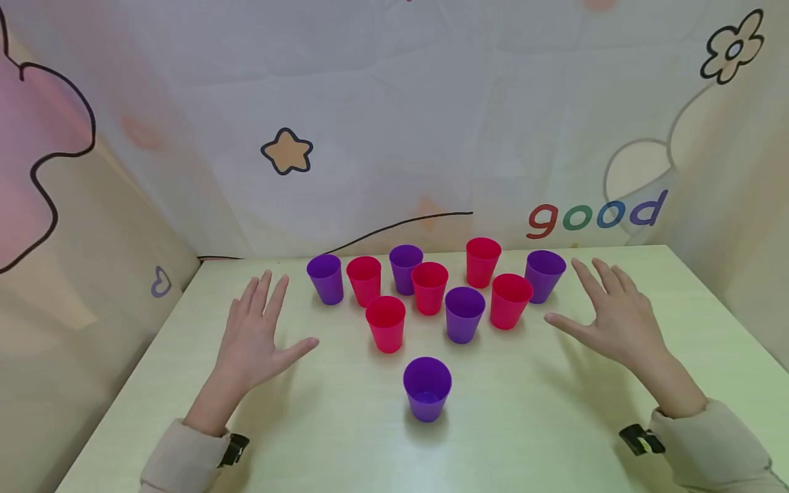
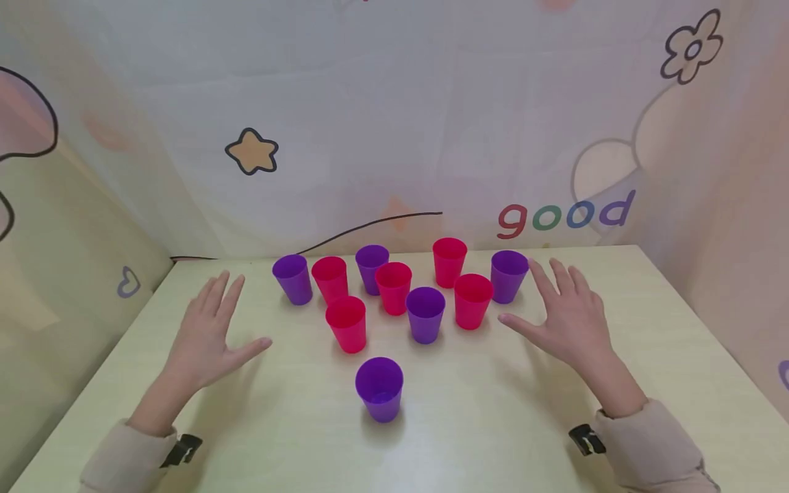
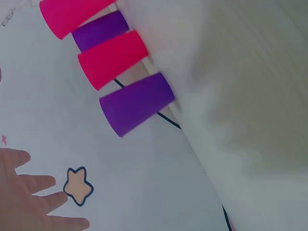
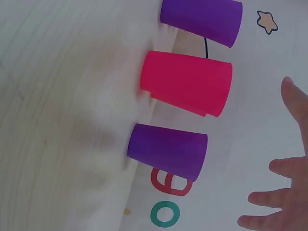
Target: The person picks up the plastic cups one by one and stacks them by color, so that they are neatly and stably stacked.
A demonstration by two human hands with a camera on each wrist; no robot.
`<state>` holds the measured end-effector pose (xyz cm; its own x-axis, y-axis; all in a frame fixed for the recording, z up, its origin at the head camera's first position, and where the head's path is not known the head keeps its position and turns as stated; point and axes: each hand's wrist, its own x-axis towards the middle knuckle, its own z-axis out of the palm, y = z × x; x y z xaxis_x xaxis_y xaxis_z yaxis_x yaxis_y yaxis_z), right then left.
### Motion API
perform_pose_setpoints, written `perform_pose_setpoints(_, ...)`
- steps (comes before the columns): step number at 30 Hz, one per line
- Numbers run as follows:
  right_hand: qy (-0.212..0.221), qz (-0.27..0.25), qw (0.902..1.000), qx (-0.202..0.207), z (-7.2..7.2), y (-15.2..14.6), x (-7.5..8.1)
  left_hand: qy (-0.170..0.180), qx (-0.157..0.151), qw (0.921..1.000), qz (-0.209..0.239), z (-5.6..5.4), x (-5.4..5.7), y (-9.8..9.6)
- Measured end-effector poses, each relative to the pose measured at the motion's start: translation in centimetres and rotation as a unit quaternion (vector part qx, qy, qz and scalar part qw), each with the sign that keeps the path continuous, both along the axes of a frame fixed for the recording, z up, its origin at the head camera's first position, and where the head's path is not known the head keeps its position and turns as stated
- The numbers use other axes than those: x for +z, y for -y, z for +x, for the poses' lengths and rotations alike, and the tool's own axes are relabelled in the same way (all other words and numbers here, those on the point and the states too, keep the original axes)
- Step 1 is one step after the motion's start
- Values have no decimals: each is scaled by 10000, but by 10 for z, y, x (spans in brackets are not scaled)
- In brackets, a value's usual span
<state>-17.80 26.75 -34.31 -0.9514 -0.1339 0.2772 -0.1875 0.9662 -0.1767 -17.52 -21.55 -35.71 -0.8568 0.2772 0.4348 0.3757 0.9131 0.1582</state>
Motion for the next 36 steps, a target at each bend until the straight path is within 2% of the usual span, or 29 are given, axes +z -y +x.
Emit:
perform_pose_setpoints(6,-165,-442,9988,135,6,7,2,-391,-594,9970,312,5,0,-14)
perform_pose_setpoints(9,-193,-604,9978,170,8,10,2,-419,-835,9944,485,9,1,-22)
perform_pose_setpoints(15,117,-975,9950,183,9,19,2,-23,-1161,9896,849,17,2,-41)
perform_pose_setpoints(19,174,-1213,9921,273,9,24,0,312,-1411,9823,1191,21,1,-54)
perform_pose_setpoints(22,123,-1379,9897,374,8,29,-1,634,-1686,9706,1598,22,-1,-62)
perform_pose_setpoints(27,110,-1638,9852,490,5,37,-4,1060,-2285,9418,2228,19,-6,-72)
perform_pose_setpoints(33,146,-1931,9786,690,2,46,-7,1503,-2764,9119,2635,17,-12,-83)
perform_pose_setpoints(36,159,-2073,9751,772,0,51,-9,1741,-2893,9001,2754,15,-16,-89)
